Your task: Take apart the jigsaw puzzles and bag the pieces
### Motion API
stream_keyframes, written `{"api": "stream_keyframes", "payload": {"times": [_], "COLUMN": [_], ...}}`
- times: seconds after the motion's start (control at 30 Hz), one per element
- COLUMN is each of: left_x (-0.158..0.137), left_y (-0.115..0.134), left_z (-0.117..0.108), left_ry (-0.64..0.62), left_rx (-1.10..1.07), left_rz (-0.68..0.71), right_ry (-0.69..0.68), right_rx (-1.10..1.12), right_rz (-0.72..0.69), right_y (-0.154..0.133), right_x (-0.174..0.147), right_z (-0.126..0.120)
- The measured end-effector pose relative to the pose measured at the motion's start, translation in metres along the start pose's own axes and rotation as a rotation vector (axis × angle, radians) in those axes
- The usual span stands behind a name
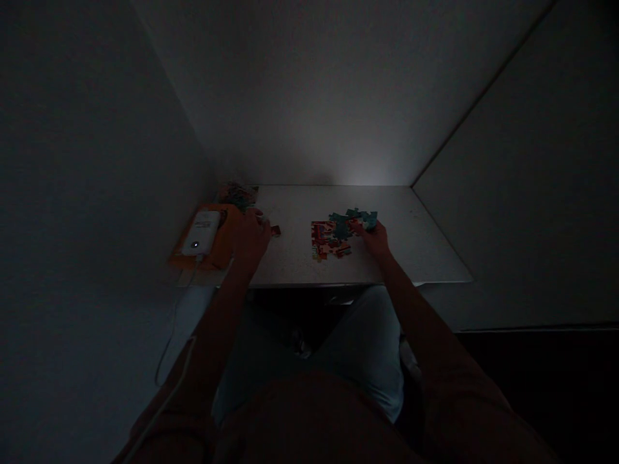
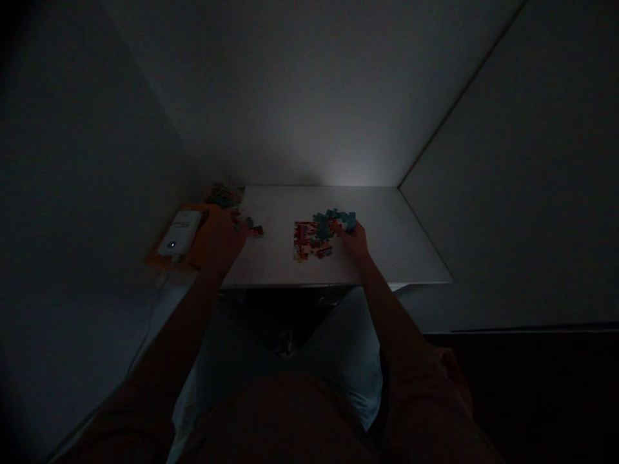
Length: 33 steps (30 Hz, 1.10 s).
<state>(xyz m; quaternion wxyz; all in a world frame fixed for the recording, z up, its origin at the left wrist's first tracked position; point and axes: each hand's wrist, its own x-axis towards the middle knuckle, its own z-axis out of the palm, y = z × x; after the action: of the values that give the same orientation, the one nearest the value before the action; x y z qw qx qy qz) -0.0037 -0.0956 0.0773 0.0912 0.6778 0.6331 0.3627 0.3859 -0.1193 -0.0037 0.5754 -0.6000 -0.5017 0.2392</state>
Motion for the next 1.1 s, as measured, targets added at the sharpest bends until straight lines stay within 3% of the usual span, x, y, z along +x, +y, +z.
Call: {"api": "stream_keyframes", "payload": {"times": [0.1,0.3,0.43,0.57,0.7,0.8,0.9,0.97,1.1], "left_x": [-0.002,0.002,0.008,0.010,0.006,0.003,-0.001,-0.005,-0.018], "left_y": [0.003,0.007,0.003,-0.002,-0.007,-0.015,-0.024,-0.030,-0.039], "left_z": [-0.013,-0.022,-0.025,-0.029,-0.032,-0.034,-0.034,-0.033,-0.031], "left_ry": [-0.012,0.018,0.013,0.003,0.021,0.040,0.050,0.033,0.012], "left_rx": [-0.064,-0.200,-0.260,-0.374,-0.401,-0.438,-0.478,-0.508,-0.511], "left_rz": [0.011,-0.060,-0.107,-0.134,-0.140,-0.201,-0.243,-0.255,-0.197], "right_ry": [-0.083,-0.299,-0.350,-0.444,-0.577,-0.467,-0.393,-0.486,-0.635], "right_rx": [-0.026,-0.154,-0.327,-0.495,-0.364,-0.276,-0.364,-0.501,-0.677], "right_rz": [-0.071,-0.220,-0.387,-0.436,-0.501,-0.525,-0.422,-0.351,-0.391], "right_y": [-0.030,-0.118,-0.146,-0.145,-0.145,-0.138,-0.112,-0.089,-0.055], "right_x": [-0.004,-0.018,-0.015,-0.004,0.008,0.008,-0.008,-0.026,-0.056], "right_z": [0.025,0.101,0.134,0.158,0.168,0.154,0.129,0.116,0.108]}}
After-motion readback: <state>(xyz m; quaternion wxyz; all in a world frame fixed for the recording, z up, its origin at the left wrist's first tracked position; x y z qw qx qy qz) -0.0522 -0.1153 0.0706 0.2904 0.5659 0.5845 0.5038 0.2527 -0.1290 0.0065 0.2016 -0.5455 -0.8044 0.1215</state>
